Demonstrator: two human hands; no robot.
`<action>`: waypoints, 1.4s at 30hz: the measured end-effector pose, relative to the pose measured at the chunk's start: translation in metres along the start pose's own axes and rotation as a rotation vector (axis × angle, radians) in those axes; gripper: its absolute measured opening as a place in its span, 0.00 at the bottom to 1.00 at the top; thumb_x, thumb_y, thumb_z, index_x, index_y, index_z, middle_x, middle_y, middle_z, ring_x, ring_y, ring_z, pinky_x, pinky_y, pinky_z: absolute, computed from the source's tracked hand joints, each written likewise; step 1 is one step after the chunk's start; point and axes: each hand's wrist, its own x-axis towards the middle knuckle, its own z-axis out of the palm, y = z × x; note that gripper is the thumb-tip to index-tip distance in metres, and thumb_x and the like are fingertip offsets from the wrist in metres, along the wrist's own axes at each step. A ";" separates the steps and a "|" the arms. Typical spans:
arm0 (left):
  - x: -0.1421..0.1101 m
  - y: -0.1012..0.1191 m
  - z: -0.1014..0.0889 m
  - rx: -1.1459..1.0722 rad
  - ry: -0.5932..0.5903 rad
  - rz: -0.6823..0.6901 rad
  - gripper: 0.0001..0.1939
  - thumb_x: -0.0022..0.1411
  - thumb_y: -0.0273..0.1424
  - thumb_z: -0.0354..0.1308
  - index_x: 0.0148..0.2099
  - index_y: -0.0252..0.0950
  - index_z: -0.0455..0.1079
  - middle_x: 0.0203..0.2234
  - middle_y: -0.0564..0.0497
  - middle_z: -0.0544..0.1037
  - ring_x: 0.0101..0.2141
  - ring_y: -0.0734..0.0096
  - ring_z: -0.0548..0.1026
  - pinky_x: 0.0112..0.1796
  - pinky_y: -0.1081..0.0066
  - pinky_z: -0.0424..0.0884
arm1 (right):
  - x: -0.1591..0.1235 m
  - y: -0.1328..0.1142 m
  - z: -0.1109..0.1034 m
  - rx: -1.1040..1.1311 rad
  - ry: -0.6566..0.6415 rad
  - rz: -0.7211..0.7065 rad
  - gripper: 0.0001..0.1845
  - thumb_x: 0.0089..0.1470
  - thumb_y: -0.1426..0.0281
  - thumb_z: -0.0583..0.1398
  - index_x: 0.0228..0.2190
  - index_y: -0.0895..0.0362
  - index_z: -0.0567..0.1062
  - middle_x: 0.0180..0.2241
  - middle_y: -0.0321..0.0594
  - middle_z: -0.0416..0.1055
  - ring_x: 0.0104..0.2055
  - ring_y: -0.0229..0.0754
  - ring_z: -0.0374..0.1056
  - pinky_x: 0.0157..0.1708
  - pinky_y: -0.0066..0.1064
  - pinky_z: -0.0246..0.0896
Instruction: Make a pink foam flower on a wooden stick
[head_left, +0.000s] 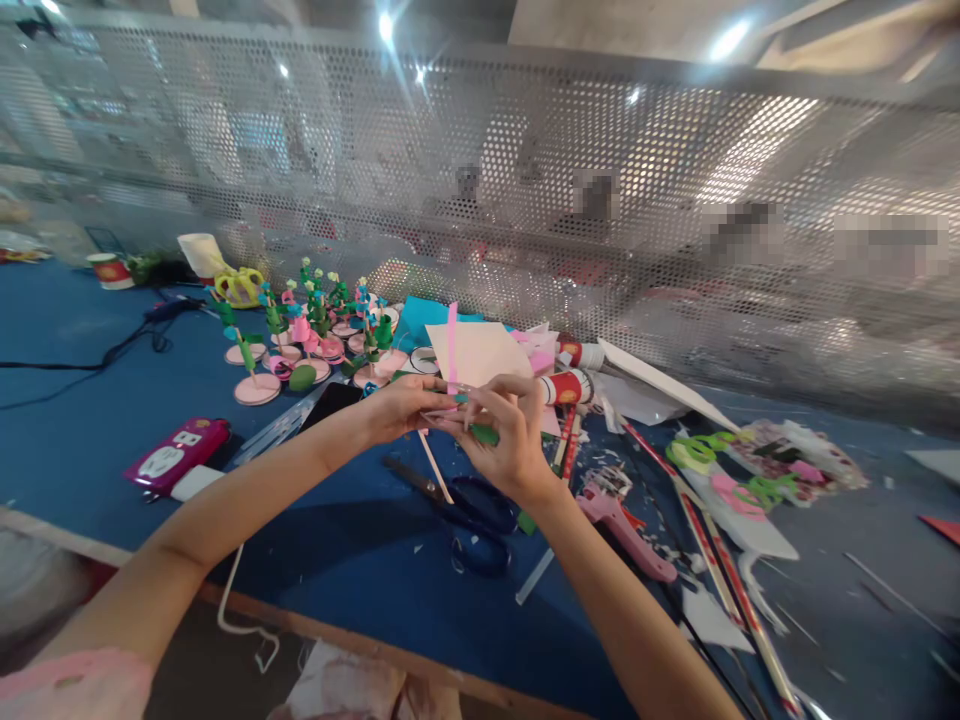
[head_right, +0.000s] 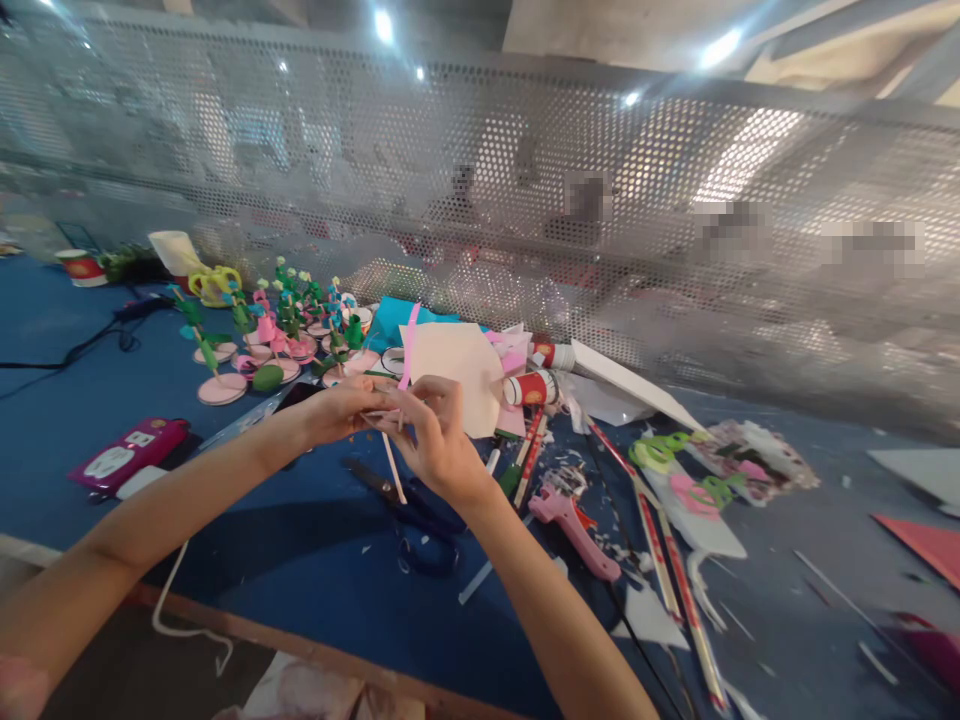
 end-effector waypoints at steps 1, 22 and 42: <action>-0.001 0.000 0.001 -0.007 0.006 -0.006 0.10 0.49 0.21 0.65 0.34 0.29 0.68 0.20 0.53 0.75 0.18 0.81 0.72 0.22 0.82 0.68 | -0.001 0.001 0.001 0.048 0.004 0.035 0.32 0.53 0.78 0.58 0.55 0.45 0.55 0.40 0.43 0.55 0.35 0.37 0.63 0.32 0.33 0.74; -0.006 -0.002 0.004 0.405 0.063 0.449 0.25 0.35 0.22 0.70 0.40 0.30 0.72 0.27 0.49 0.79 0.31 0.67 0.78 0.35 0.71 0.74 | -0.003 0.027 0.012 0.642 0.126 0.886 0.52 0.33 0.62 0.70 0.55 0.44 0.48 0.50 0.44 0.53 0.34 0.37 0.67 0.36 0.39 0.73; 0.002 -0.003 -0.004 0.340 -0.006 0.411 0.19 0.36 0.30 0.71 0.35 0.30 0.76 0.26 0.46 0.80 0.29 0.66 0.79 0.31 0.73 0.76 | 0.019 0.030 -0.015 1.495 0.067 1.378 0.24 0.50 0.57 0.47 0.43 0.54 0.69 0.48 0.43 0.69 0.36 0.44 0.70 0.32 0.42 0.71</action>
